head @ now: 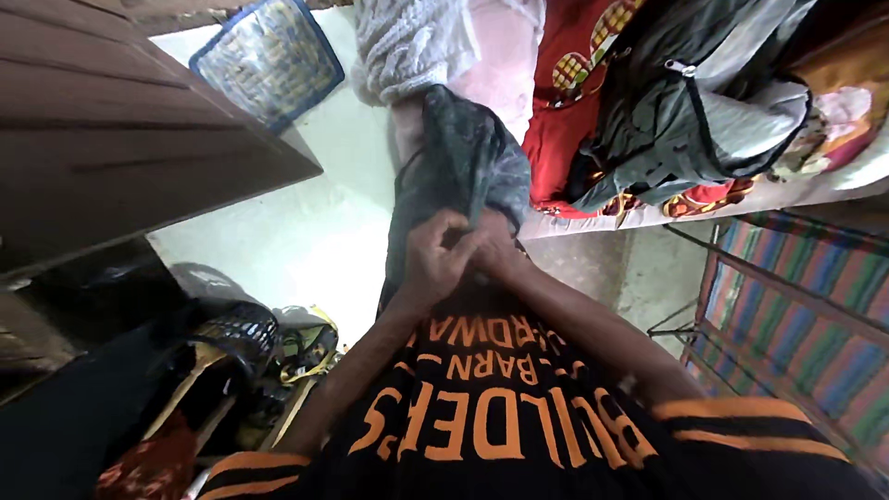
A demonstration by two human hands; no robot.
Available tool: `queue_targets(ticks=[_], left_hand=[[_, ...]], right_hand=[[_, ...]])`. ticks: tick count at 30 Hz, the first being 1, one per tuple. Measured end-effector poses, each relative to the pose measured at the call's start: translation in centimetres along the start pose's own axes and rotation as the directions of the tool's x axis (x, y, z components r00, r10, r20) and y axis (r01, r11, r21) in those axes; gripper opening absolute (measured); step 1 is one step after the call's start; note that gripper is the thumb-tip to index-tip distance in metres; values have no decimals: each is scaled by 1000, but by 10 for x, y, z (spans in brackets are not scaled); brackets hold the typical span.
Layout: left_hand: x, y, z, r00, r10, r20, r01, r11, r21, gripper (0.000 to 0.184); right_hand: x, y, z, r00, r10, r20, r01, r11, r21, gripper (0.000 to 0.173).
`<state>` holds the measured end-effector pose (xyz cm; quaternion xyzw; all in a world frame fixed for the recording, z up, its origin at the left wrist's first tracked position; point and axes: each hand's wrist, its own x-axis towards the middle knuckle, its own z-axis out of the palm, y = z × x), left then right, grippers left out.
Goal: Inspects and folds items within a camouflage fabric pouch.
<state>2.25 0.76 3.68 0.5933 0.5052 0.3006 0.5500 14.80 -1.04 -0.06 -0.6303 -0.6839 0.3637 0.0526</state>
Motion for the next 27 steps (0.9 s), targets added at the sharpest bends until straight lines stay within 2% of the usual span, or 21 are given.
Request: queue_targets(ticks=[2,4,6,8,10,12,13,14,16,18,20,22,24,27], left_hand=[[10,-8,-2,1000,-20,-22,21,999,51,13],[8,-13,-5,994,-92,-60,95,995,34,13],[5,-18,-7,985,-139,-104,131,988,-82,13],[0,-20,-8,976,-188,-108,163,965,-207,21],[-3,-24,-6,971,-213,-106,186,957,-221,22],[-6,-24,-5,972,-219,-89,202,965,-164,20],[-5,-24,-4,972,-217,-95,202,969,-143,20],[-6,-23,-3,969,-226,-101,214,969,-121,21],[-7,-19,-1,960,-265,-95,261,964,-54,24],[-6,-19,2,953,-293,-75,295,955,25,28],[-5,-17,6,935,-354,-18,353,935,-26,31],[-1,-8,15,891,-451,52,445,846,-294,24],[10,15,21,851,-498,169,488,628,-606,18],[13,55,16,848,-399,349,485,318,-814,28]], right_hand=[[40,-4,4,991,78,111,-70,995,-71,26],[54,-9,10,983,94,159,-90,996,-30,27],[50,-3,8,989,-9,150,-2,997,72,26],[25,17,-3,973,-184,141,148,961,232,35],[-15,36,-15,953,-302,10,281,899,336,48],[-56,45,-17,946,-228,-232,289,915,280,40],[-69,50,-9,928,-144,-343,226,951,210,35],[-76,54,3,916,-61,-396,134,978,160,35],[-71,57,27,929,34,-369,16,991,130,42],[-47,56,38,917,31,-397,32,988,151,33],[-21,54,33,896,64,-439,45,971,233,26],[-16,48,16,881,137,-452,54,922,383,24],[-28,39,-19,864,149,-480,127,859,495,25],[-49,18,-81,756,3,-655,324,867,378,19]])
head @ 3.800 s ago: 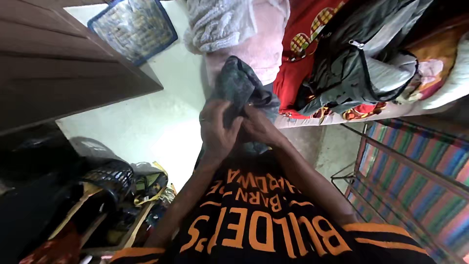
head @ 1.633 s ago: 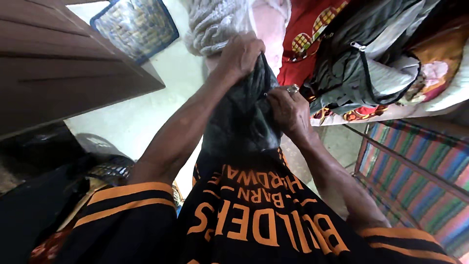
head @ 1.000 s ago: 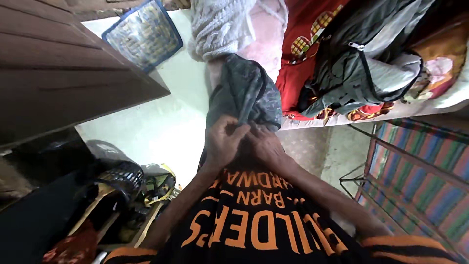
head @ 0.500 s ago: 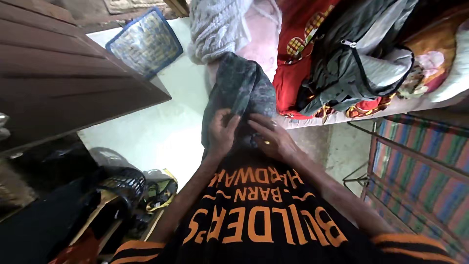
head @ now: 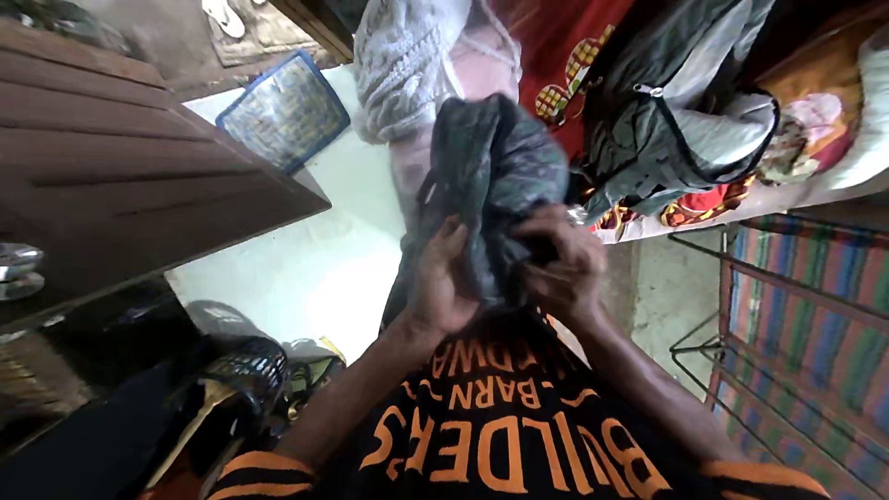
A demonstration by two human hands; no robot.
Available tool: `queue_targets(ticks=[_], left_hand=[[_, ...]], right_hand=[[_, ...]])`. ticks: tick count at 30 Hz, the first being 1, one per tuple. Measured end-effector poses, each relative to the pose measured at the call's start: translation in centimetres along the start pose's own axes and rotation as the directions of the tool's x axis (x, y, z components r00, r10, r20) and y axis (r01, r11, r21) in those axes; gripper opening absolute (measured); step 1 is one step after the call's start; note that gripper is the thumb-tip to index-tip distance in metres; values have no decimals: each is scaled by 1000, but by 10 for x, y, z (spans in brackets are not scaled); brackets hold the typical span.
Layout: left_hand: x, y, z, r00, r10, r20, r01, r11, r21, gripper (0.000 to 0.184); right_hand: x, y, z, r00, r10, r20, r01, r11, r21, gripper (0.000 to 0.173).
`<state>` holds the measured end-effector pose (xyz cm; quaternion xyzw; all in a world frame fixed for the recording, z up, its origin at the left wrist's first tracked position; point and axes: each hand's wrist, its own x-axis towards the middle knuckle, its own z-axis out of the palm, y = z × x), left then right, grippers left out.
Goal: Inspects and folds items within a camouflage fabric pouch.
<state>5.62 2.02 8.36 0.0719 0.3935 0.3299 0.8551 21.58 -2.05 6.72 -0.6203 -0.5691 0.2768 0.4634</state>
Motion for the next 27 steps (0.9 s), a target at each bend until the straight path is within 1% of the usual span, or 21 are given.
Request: queue_targets(ticks=[1,2,3,5,7,8,10,11,13,14,15,16,17,19,20,21,22,23,24,25,27], left_hand=[[-4,2,3,1000,2,31,0,999,-54,30],[-6,-1,1,1000,5,28,-3,997,-79,32],[-1,-5,-7,1000,2,-3,-3,997,-74,34],[25,-19,-44,990,-17,-140,14,1000,-22,38],[40,-35,-86,943,-49,-330,89,990,106,32],[40,-40,-97,920,-38,-389,122,974,193,30],[42,-27,-100,918,45,-393,114,921,373,35],[38,-17,-96,923,96,-371,101,873,477,39],[18,-1,-81,925,212,-316,75,713,697,42],[24,9,-78,911,330,-248,2,597,802,41],[38,18,-76,876,457,-151,-88,460,884,38],[49,25,-74,845,533,-46,-149,316,937,40],[56,29,-68,829,558,38,-171,187,967,44],[77,37,-48,844,520,133,-132,-40,991,57],[87,42,-36,873,474,117,-66,-124,990,62],[95,45,-28,903,424,66,7,-170,986,60],[102,49,-24,918,397,17,55,-170,984,54],[109,54,-24,919,393,-12,64,-120,991,46],[115,59,-27,916,402,-17,25,-15,1000,39],[120,61,-33,907,420,-10,-45,122,991,35],[125,60,-39,894,446,-48,-151,400,904,31]], right_hand=[[4,-10,-6,999,-42,-7,42,999,-26,18],[5,-14,-6,999,-39,1,39,998,-59,17],[5,-7,0,1000,1,27,2,996,-91,17],[6,29,31,982,134,133,-112,980,-165,20],[-5,69,68,928,240,285,-163,949,-269,22],[-14,80,78,912,248,327,-143,939,-312,22],[-13,82,78,905,225,361,-103,939,-327,26],[-11,77,69,893,232,386,-115,946,-302,36],[-21,63,43,877,260,403,-167,953,-251,48],[-18,63,37,897,258,359,-178,954,-242,48],[-13,65,36,923,257,285,-190,952,-241,46],[-10,66,36,939,267,214,-213,946,-246,44],[-10,64,39,944,291,153,-246,933,-262,44],[-2,63,51,940,329,87,-281,894,-348,50],[4,62,60,941,332,62,-276,863,-424,52],[7,61,70,950,312,29,-255,825,-504,51],[12,62,80,965,262,-16,-224,790,-571,47],[20,66,88,976,211,-54,-199,765,-613,43],[28,70,95,980,182,-81,-192,751,-632,39],[34,76,100,982,157,-109,-190,743,-641,36],[41,85,104,981,120,-151,-190,743,-642,34]])
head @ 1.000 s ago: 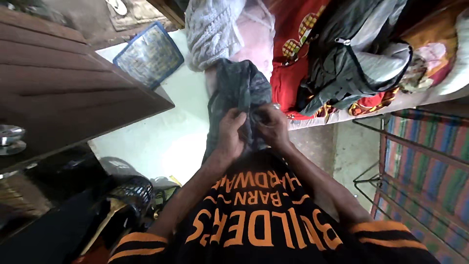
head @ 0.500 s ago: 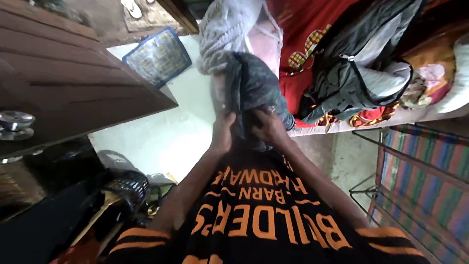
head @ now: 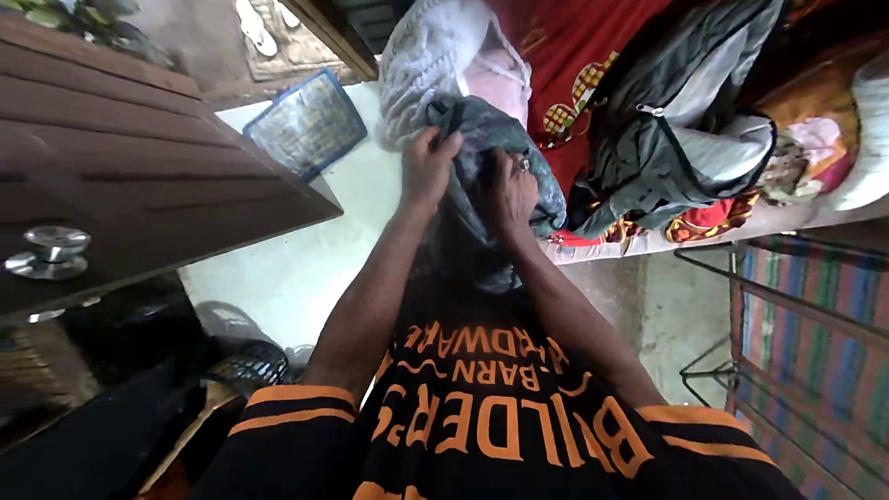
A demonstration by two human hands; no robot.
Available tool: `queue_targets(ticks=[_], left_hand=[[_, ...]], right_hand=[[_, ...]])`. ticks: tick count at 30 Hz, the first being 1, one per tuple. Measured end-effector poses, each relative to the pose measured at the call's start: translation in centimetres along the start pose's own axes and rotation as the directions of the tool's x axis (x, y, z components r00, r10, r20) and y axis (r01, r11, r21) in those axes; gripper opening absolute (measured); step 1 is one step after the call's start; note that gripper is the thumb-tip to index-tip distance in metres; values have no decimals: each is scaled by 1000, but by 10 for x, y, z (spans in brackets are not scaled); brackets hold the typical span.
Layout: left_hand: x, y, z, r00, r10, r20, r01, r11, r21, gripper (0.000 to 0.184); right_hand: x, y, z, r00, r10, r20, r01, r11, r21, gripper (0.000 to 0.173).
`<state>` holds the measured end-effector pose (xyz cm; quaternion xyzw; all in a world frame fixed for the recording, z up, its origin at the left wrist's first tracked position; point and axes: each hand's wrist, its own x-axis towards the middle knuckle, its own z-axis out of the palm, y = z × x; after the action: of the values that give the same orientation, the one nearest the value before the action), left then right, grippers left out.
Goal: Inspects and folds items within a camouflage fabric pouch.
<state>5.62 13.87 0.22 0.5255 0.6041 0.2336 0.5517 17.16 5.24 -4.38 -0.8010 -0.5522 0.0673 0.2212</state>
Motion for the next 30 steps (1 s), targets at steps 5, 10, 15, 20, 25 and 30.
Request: queue_targets(ticks=[5,10,15,20,25,30], left_hand=[[12,-1,-3,985,-170,23,170,951,-257,21],[0,5,1,958,-253,139,286,890,-356,24],[-55,36,-9,899,-283,335,431,711,-555,22],[-28,7,-21,938,-305,162,344,780,-523,29],[-13,11,-33,972,-212,101,235,851,-471,20],[-7,8,-29,980,-196,38,193,878,-438,14]], right_hand=[[1,14,-43,967,-102,235,62,984,169,51],[1,19,-28,963,-265,46,245,936,253,58],[-11,-3,-70,983,-160,94,116,925,363,58],[2,-5,-48,856,-260,446,46,899,435,67],[33,-6,-56,926,-350,141,193,761,620,39],[40,-15,-44,838,-522,161,404,790,460,28]])
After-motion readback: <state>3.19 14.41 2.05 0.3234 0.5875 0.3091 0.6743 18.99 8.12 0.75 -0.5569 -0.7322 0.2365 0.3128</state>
